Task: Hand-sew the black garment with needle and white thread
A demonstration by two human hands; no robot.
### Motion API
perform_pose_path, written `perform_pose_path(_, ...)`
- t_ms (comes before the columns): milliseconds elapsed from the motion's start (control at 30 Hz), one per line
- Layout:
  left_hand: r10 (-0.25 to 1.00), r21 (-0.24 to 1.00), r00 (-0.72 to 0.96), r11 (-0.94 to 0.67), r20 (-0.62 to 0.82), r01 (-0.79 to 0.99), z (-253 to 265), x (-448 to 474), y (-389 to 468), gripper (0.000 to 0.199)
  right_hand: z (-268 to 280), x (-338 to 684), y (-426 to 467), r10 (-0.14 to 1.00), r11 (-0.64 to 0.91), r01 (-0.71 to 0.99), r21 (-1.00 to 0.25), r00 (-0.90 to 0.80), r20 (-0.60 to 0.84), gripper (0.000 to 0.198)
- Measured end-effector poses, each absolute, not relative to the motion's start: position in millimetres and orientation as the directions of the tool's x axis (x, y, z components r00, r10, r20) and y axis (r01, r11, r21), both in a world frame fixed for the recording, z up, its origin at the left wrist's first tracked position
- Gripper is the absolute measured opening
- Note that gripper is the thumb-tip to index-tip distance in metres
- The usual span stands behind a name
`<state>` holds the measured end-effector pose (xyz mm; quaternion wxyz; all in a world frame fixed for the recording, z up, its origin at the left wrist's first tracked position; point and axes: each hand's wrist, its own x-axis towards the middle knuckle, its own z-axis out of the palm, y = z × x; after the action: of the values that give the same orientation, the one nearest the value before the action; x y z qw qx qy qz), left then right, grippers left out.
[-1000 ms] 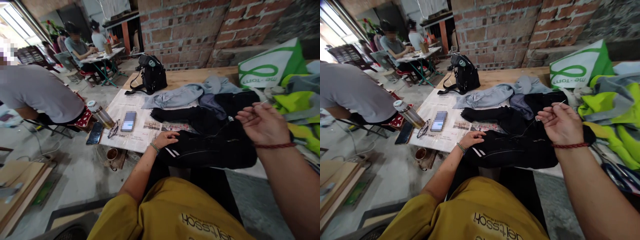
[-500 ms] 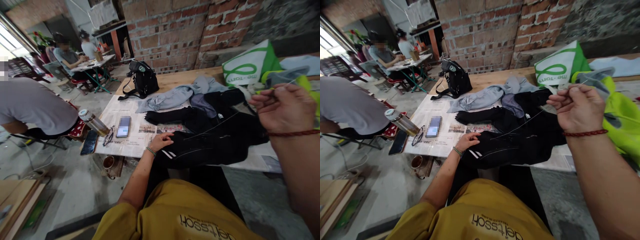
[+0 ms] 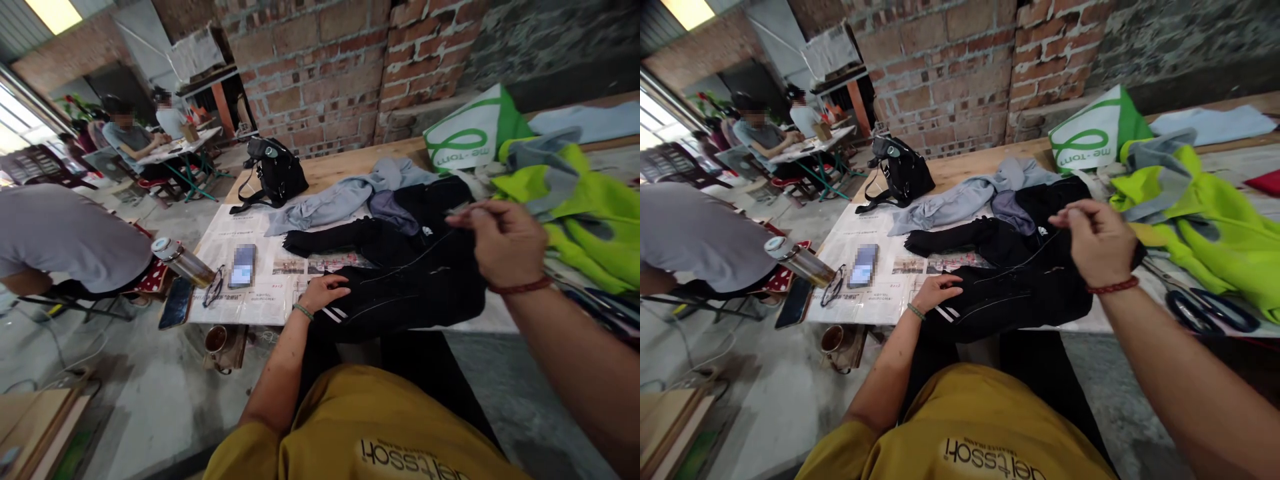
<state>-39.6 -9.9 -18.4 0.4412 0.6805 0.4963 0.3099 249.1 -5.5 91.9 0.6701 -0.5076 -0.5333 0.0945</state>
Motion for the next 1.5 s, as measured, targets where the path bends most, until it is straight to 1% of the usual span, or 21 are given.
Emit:
perform_pose_path(33,0.951,0.896,0.307,-0.119,-0.021,0.427,-19,-38,-10,0.036,82,239,-14,0.726,0.421,0.424,-0.802,0.374,0.578,0.012)
perform_pose_path(67,0.953,0.884,0.301,-0.121,-0.024,0.452,-19,-37,-10,0.035,71,229,-22,0.804,0.374,0.423,-0.826,0.296,0.516,0.013)
perform_pose_path(100,0.955,0.871,0.296,-0.124,-0.026,0.476,-20,-35,-10,0.035,59,218,-29,0.868,0.349,0.418,-0.839,0.193,0.458,0.015)
perform_pose_path(133,0.956,0.856,0.291,-0.127,-0.028,0.501,-20,-34,-10,0.035,46,207,-35,0.907,0.339,0.426,-0.839,0.09,0.412,0.017)
perform_pose_path(167,0.957,0.842,0.288,-0.131,-0.03,0.523,-20,-33,-10,0.035,34,196,-41,0.927,0.342,0.446,-0.827,-0.017,0.374,0.018)
perform_pose_path(233,0.956,0.819,0.291,-0.14,-0.034,0.557,-19,-31,-11,0.032,11,179,-47,0.917,0.398,0.488,-0.777,-0.202,0.343,0.019)
perform_pose_path(267,0.956,0.811,0.292,-0.142,-0.038,0.567,-18,-30,-12,0.03,1,172,-49,0.905,0.424,0.505,-0.751,-0.262,0.335,0.02)
perform_pose_path(333,0.956,0.808,0.292,-0.141,-0.04,0.572,-18,-29,-13,0.026,-13,165,-49,0.889,0.454,0.542,-0.707,-0.322,0.324,0.021)
perform_pose_path(567,0.961,0.825,0.266,-0.211,0.077,0.524,-25,-26,-15,0.017,-33,165,-48,0.873,0.486,0.648,-0.587,-0.331,0.358,0.023)
perform_pose_path(800,0.963,0.841,0.239,-0.23,0.124,0.489,-28,-27,-19,0.016,-37,159,-52,0.858,0.493,0.805,-0.33,-0.386,0.339,0.029)
perform_pose_path(900,0.957,0.849,0.243,-0.257,0.157,0.462,-29,-27,-20,0.015,-37,157,-52,0.855,0.488,0.833,-0.261,-0.397,0.333,0.03)
perform_pose_path(1033,0.944,0.842,0.254,-0.307,0.211,0.444,-31,-28,-20,0.014,-40,156,-51,0.863,0.467,0.858,-0.214,-0.389,0.323,0.028)
perform_pose_path(1167,0.932,0.825,0.246,-0.353,0.267,0.442,-32,-28,-21,0.012,-39,156,-52,0.872,0.456,0.863,-0.218,-0.385,0.302,0.03)
perform_pose_path(1367,0.892,0.777,0.33,-0.438,0.31,0.453,-30,-27,-23,0.013,-31,151,-53,0.908,0.403,0.898,-0.175,-0.37,0.195,0.029)
perform_pose_path(1500,0.879,0.758,0.347,-0.463,0.327,0.459,-34,-26,-22,0.013,-27,144,-52,0.933,0.352,0.924,-0.15,-0.333,0.139,0.03)
